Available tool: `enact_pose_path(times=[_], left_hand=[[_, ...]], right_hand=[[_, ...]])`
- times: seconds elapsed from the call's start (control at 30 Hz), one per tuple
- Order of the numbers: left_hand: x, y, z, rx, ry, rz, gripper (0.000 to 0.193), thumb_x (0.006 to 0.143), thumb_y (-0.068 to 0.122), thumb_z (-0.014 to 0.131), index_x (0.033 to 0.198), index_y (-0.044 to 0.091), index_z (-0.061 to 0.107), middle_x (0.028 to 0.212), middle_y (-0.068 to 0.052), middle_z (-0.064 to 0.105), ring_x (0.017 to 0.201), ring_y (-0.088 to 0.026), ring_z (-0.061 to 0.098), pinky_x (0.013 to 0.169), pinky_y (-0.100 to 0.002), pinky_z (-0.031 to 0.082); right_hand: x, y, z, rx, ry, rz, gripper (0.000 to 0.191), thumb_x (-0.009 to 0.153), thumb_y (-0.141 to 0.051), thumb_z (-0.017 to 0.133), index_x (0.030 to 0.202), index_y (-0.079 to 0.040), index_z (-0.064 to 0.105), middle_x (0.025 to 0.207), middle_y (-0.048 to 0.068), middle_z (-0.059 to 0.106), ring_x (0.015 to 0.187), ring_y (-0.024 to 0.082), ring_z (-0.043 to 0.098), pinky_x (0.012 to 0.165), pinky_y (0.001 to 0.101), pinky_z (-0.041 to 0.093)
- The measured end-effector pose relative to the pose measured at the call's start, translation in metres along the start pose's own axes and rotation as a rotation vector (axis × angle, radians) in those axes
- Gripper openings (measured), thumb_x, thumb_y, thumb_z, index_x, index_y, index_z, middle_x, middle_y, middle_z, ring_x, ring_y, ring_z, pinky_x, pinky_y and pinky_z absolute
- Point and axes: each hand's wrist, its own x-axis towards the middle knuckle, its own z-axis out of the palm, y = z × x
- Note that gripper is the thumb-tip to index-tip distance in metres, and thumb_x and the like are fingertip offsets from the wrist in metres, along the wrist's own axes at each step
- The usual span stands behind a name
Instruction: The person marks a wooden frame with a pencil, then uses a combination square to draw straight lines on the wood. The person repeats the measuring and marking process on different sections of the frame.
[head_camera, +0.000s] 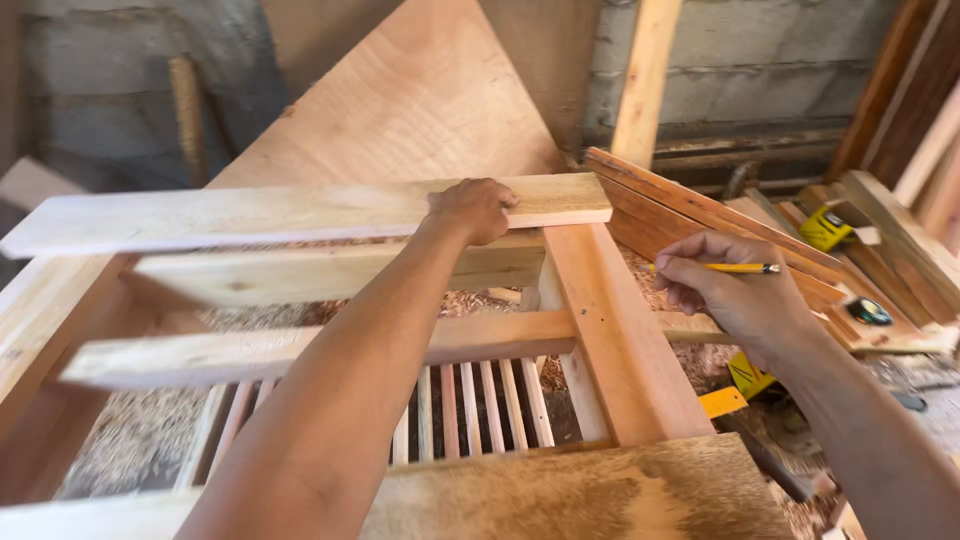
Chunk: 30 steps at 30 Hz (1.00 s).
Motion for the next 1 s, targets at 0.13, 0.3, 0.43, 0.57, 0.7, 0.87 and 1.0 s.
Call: enact_pose_path(times=[0.13,0.3,0.43,0.57,0.7,0.87,1.0], left_hand=[[-0.015,0.022,0.0,0.091,0.014,0.019,0.049,0.094,0.031,0.06,0.142,0.038,0.056,0.15,0.0,0.049,0.141,-0.026,0.043,0.117,-0.068,0.02],[-0.062,0.065,0.004,0.128,0.136,0.048,0.049,0.091,0.04,0.064,0.14,0.032,0.059,0.143,-0.004,0.059,0.138,-0.026,0.05,0.114,-0.056,0.037],[-0.123,0.115,-0.004,0.13,0.086,-0.017,0.045,0.092,0.038,0.064,0.137,0.033,0.065,0.13,-0.01,0.068,0.124,-0.03,0.063,0.107,-0.047,0.049],[-0.197,0.159,-0.002,0.009,0.128,-0.19,0.055,0.079,0.039,0.075,0.131,0.023,0.067,0.125,-0.009,0.068,0.116,-0.029,0.064,0.103,-0.048,0.048],[-0.254,0.172,0.018,-0.101,0.159,-0.431,0.037,0.089,0.039,0.068,0.123,0.027,0.074,0.128,-0.004,0.071,0.122,-0.027,0.065,0.108,-0.048,0.048],[-0.292,0.17,0.062,0.054,0.634,-0.196,0.042,0.079,0.034,0.076,0.115,0.011,0.072,0.128,-0.015,0.066,0.126,-0.038,0.055,0.105,-0.072,0.024],[-0.29,0.173,0.081,-0.112,0.547,-0.386,0.038,0.077,0.028,0.074,0.111,0.01,0.072,0.129,-0.014,0.065,0.122,-0.037,0.053,0.108,-0.07,0.022]], right_hand=[[0.017,0.004,-0.01,0.022,-0.149,-0.07,0.012,0.093,-0.012,0.067,0.099,-0.004,0.074,0.087,0.007,0.077,0.075,0.012,0.065,0.066,0.0273,0.052],[0.052,0.011,-0.017,0.041,-0.432,-0.17,0.013,0.088,-0.009,0.072,0.1,-0.003,0.074,0.09,0.005,0.075,0.078,0.011,0.066,0.067,0.0272,0.051],[0.071,0.008,-0.024,-0.005,-0.533,-0.154,0.013,0.086,-0.008,0.071,0.096,-0.004,0.076,0.087,0.005,0.078,0.074,0.012,0.067,0.064,0.0281,0.052],[0.063,-0.004,-0.02,-0.12,-0.708,-0.294,0.013,0.088,-0.014,0.073,0.091,-0.003,0.078,0.079,0.006,0.078,0.068,0.012,0.066,0.061,0.0279,0.053],[0.029,-0.006,-0.006,-0.068,-0.808,-0.284,0.017,0.091,-0.018,0.072,0.09,-0.001,0.076,0.075,0.008,0.076,0.066,0.011,0.064,0.059,0.0276,0.049],[-0.004,0.002,0.005,-0.054,-0.924,-0.153,0.015,0.088,-0.018,0.07,0.089,-0.004,0.075,0.075,0.005,0.078,0.065,0.01,0.067,0.058,0.0273,0.051],[-0.007,0.009,0.012,0.061,-1.022,-0.058,0.013,0.088,-0.015,0.071,0.09,-0.002,0.074,0.074,0.006,0.076,0.065,0.009,0.064,0.059,0.0265,0.051]])
